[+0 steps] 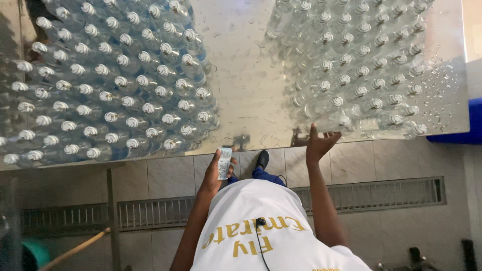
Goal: The person repeatedly picks up clear plastic bottles from a table, applies a small rectangular label to each bottle, and places the labeled bottle back on the table. The task is performed one bottle at a time in a repetitive sequence.
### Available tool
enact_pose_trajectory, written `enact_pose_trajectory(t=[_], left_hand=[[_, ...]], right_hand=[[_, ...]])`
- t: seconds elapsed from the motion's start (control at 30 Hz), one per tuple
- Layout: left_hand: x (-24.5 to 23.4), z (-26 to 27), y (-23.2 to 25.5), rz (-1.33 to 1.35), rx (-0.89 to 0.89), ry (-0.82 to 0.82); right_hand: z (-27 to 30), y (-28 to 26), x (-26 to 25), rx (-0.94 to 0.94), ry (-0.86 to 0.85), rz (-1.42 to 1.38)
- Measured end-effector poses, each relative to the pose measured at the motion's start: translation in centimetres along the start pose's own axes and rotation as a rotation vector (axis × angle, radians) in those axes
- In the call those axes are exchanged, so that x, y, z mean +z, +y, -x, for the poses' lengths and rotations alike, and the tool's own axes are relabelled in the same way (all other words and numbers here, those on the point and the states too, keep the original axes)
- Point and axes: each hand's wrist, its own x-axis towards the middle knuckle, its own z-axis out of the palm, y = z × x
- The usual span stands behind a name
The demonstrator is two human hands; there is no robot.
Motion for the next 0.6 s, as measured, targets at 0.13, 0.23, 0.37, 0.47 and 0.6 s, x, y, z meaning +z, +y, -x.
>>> enact_pose_trajectory(t=[0.13, 0.23, 0.37, 0.47, 0.6], left_hand=[[1.9, 0.4, 1.5, 0.027, 0.005, -0.014], [3.2, 0.3, 2.0, 0.017, 0.012, -0.039], [3.9, -0.1, 2.5, 0.022, 0.015, -0.048], [4.1, -0.5, 2.5, 0.017, 0.026, -0.057], [4.5, -0.6, 2.9, 0.018, 0.032, -0.069]], right_hand=[[6.4, -6.0, 1.9, 0.019, -0.132, -0.023], [8.7, -6.1, 4.7, -0.109, -0.31, -0.057], [10.1, -6.8, 8.9, -0.34, -0.437, -0.071], [10.7, -8.7, 9.8, -0.305, -0.535, -0.099], [12.1, -10.0, 8.1, -0.36, -0.403, -0.207]])
